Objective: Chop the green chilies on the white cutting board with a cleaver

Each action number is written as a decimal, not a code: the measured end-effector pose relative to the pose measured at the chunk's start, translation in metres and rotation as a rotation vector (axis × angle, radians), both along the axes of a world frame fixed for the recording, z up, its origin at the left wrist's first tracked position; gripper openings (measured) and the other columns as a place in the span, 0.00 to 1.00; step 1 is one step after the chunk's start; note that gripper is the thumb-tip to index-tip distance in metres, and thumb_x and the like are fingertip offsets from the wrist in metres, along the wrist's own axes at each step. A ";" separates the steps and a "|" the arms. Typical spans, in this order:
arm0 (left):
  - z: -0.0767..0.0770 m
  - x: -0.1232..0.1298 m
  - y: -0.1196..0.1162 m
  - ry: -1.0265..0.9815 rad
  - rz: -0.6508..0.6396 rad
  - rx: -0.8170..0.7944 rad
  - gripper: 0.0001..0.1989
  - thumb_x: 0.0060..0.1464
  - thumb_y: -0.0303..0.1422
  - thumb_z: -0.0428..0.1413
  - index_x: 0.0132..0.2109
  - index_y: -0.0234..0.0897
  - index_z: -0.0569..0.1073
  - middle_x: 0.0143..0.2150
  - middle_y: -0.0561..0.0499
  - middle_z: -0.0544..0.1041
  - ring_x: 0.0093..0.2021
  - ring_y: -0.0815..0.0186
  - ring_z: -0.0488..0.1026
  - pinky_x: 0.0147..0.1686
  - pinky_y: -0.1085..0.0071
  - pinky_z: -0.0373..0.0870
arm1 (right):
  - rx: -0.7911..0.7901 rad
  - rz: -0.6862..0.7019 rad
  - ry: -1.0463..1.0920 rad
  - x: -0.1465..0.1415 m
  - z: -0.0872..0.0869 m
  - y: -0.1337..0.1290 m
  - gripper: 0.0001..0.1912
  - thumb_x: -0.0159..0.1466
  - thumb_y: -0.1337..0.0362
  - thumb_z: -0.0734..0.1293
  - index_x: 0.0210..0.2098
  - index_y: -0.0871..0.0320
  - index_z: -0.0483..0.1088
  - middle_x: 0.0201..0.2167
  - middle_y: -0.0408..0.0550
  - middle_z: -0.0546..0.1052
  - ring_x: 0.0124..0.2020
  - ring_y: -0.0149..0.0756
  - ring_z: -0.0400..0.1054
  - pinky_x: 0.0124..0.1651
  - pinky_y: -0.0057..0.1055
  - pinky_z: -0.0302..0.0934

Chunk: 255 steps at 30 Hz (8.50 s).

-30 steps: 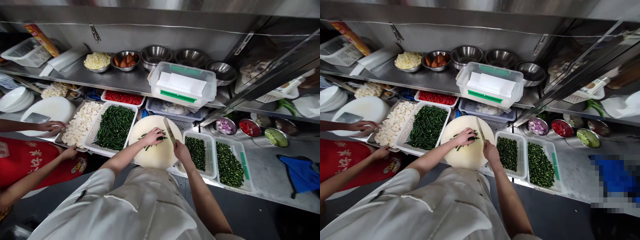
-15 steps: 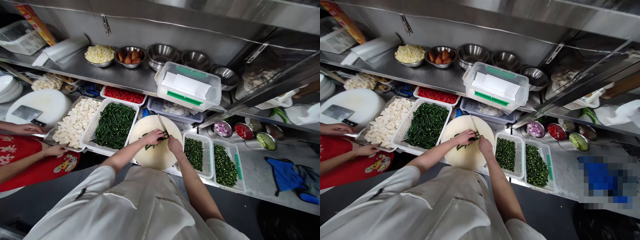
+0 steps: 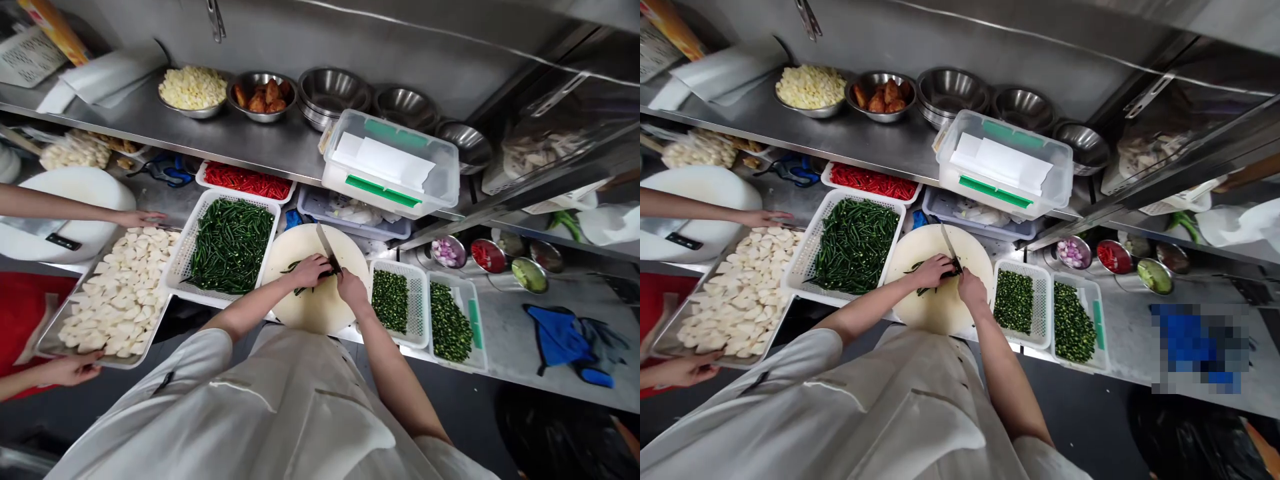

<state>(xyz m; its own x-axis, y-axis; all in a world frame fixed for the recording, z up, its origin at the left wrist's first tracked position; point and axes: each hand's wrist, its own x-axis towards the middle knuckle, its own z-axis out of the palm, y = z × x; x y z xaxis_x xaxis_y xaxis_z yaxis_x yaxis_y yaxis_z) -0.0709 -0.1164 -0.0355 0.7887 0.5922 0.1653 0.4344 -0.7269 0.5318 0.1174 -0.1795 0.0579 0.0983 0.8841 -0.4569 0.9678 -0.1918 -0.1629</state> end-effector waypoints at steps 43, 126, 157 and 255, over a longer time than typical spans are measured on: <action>0.008 -0.032 -0.001 0.017 -0.033 0.046 0.14 0.64 0.39 0.59 0.55 0.42 0.78 0.53 0.42 0.74 0.55 0.52 0.68 0.57 0.56 0.69 | -0.046 -0.045 0.051 -0.031 -0.003 -0.001 0.21 0.80 0.56 0.54 0.57 0.58 0.73 0.53 0.61 0.82 0.54 0.49 0.77 0.53 0.36 0.65; 0.006 -0.027 -0.012 0.092 0.015 0.055 0.12 0.65 0.41 0.60 0.50 0.41 0.78 0.54 0.43 0.73 0.61 0.51 0.64 0.64 0.53 0.69 | -0.070 -0.022 0.135 -0.018 -0.011 0.003 0.21 0.80 0.58 0.55 0.59 0.60 0.74 0.56 0.61 0.81 0.57 0.47 0.76 0.57 0.35 0.65; 0.002 -0.034 -0.007 0.069 -0.006 -0.009 0.15 0.66 0.41 0.58 0.56 0.44 0.77 0.56 0.42 0.72 0.59 0.51 0.65 0.59 0.54 0.70 | -0.072 -0.051 0.062 -0.038 0.002 0.000 0.21 0.80 0.56 0.55 0.58 0.59 0.73 0.55 0.62 0.81 0.56 0.48 0.77 0.57 0.37 0.65; 0.015 -0.022 -0.054 0.129 0.148 0.003 0.16 0.62 0.43 0.62 0.55 0.47 0.80 0.60 0.45 0.74 0.65 0.50 0.64 0.65 0.50 0.63 | -0.062 -0.009 0.094 -0.020 0.002 -0.028 0.20 0.80 0.57 0.55 0.57 0.59 0.73 0.53 0.62 0.82 0.54 0.48 0.78 0.54 0.36 0.67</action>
<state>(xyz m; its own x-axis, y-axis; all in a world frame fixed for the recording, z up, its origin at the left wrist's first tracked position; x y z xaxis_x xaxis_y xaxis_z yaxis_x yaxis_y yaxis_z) -0.0928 -0.1708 -0.0207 0.7079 0.7028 0.0704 0.6011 -0.6518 0.4625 0.0975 -0.2071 0.0596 0.0607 0.8529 -0.5185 0.9470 -0.2133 -0.2401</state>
